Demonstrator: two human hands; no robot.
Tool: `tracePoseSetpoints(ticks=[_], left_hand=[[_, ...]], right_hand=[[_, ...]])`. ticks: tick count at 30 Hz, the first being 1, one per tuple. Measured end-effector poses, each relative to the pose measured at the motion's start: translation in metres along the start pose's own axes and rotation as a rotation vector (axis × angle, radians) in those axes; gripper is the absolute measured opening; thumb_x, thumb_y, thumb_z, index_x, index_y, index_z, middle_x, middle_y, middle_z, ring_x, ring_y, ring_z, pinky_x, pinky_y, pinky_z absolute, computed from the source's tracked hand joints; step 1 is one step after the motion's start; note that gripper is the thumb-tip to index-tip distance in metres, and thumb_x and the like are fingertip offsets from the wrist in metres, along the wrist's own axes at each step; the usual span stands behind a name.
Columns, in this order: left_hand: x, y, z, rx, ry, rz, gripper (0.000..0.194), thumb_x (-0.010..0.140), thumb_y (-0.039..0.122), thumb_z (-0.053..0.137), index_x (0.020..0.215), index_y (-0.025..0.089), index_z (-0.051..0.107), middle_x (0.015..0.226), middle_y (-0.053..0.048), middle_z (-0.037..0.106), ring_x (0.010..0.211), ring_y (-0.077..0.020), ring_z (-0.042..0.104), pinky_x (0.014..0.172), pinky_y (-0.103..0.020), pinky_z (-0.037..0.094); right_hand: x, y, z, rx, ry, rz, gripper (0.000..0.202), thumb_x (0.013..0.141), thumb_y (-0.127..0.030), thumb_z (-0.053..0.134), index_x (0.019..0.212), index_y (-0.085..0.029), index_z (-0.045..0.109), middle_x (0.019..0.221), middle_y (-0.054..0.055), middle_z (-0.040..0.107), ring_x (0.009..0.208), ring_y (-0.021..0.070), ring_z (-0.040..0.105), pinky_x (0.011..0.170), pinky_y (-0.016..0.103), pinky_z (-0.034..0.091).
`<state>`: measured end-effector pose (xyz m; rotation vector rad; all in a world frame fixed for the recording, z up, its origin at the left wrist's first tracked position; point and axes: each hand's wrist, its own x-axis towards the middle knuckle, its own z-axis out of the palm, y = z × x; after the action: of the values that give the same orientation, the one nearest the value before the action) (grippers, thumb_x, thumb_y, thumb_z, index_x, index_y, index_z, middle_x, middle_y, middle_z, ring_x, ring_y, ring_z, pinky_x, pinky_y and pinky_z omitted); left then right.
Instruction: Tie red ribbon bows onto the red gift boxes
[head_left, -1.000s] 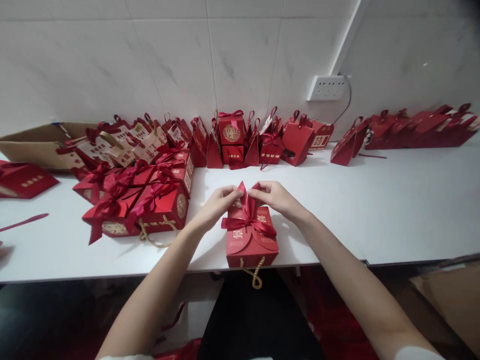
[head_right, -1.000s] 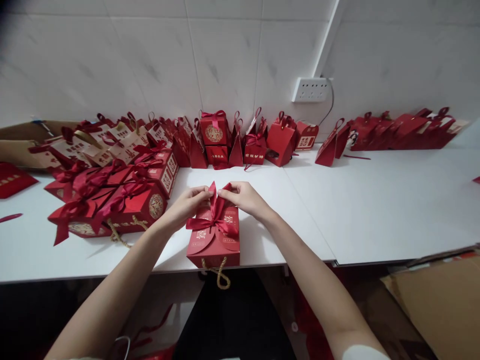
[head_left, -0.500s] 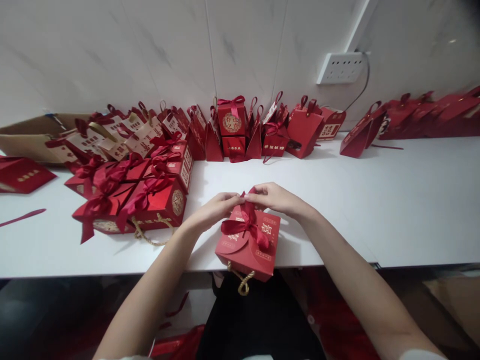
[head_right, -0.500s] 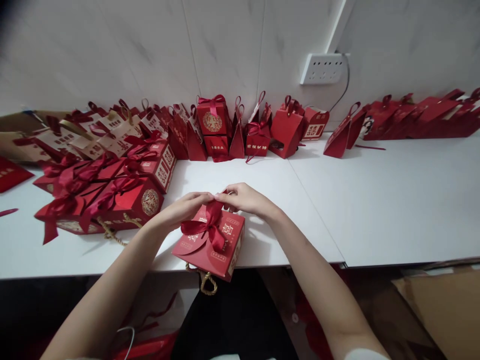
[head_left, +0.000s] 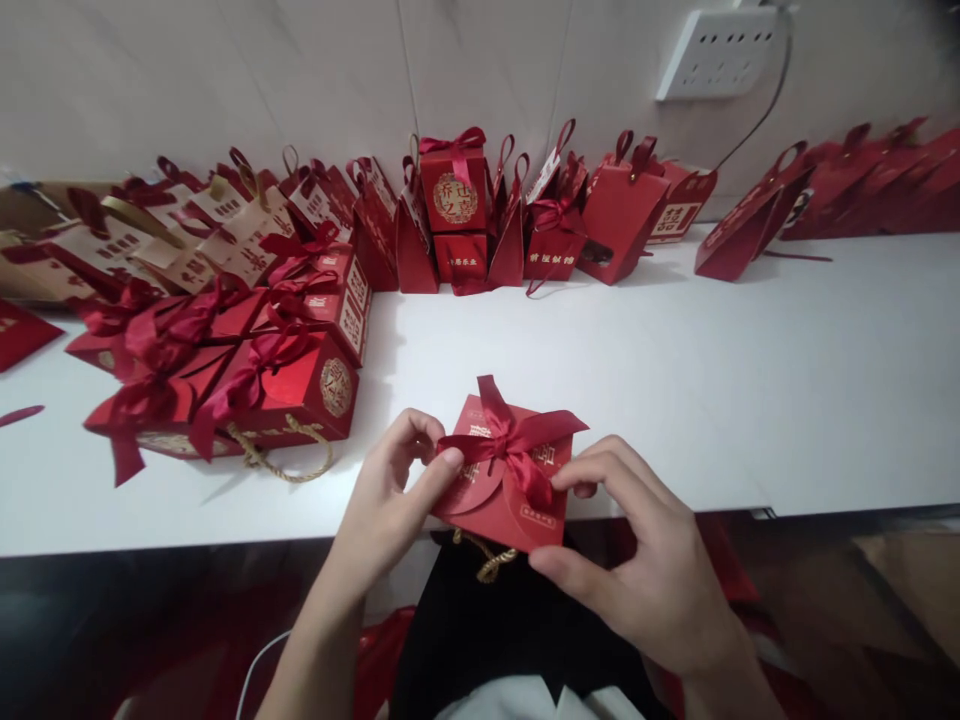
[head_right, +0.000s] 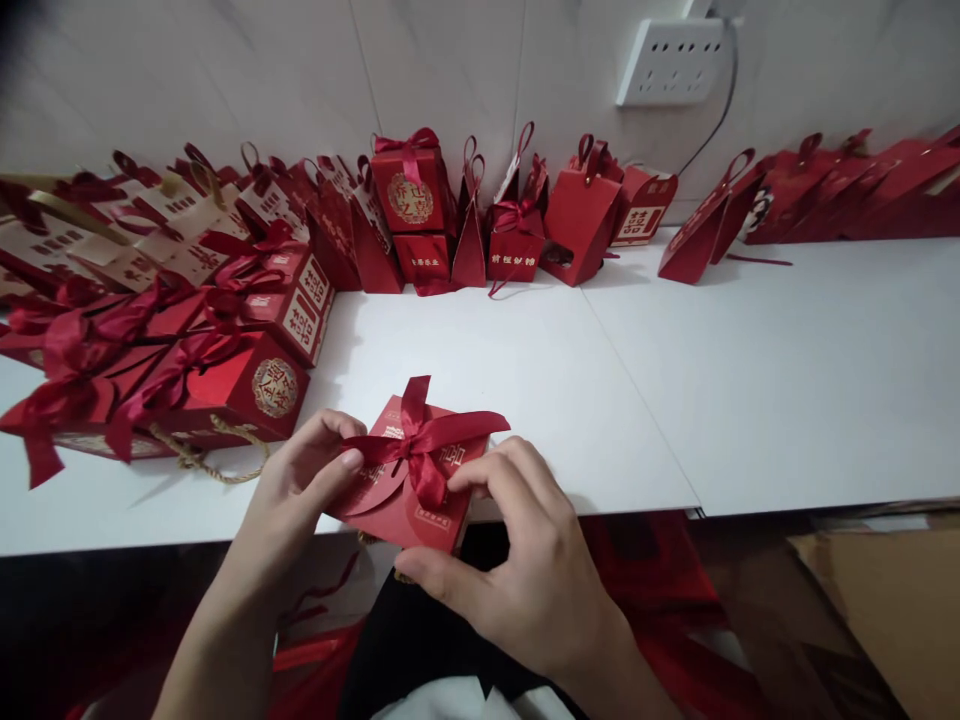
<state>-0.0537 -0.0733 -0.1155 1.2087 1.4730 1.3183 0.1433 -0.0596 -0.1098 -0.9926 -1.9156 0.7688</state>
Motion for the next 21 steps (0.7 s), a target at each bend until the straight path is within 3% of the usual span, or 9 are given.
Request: tracePoseSetpoints(ticks=[6,13,21], left_hand=[[0.000,0.000,0.005,-0.072,0.011,-0.013,0.024,0.079,0.038,0.059,0.067,0.020,0.050,0.065,0.001,0.042,0.057,-0.0108,0.036,0.050,-0.021,0.029],[-0.003,-0.011,0.010,-0.248,0.048,-0.075,0.024,0.082,0.035,0.057,0.067,0.019,0.048,0.067,0.002,0.042,0.058,-0.0099,0.034,0.052,-0.019,0.029],[-0.002,-0.014,0.013,-0.365,0.021,-0.074,0.021,0.082,0.031,0.057,0.068,0.017,0.052,0.091,0.000,0.050,0.076,-0.0105,0.044,0.062,-0.018,0.034]], right_hand=[[0.011,-0.001,0.006,-0.049,0.021,0.093,0.011,0.081,-0.027,0.059,0.072,-0.024,0.053,0.067,0.000,0.048,0.061,0.0151,0.047,0.056,0.028,0.040],[0.011,0.004,0.004,0.196,0.042,0.282,0.025,0.083,-0.031,0.058,0.062,-0.020,0.050,0.061,-0.003,0.038,0.057,0.0114,0.038,0.052,0.025,0.033],[0.008,0.019,0.000,0.625,-0.044,0.505,0.031,0.074,-0.039,0.069,0.060,-0.018,0.052,0.059,-0.005,0.035,0.054,0.0077,0.033,0.050,0.021,0.030]])
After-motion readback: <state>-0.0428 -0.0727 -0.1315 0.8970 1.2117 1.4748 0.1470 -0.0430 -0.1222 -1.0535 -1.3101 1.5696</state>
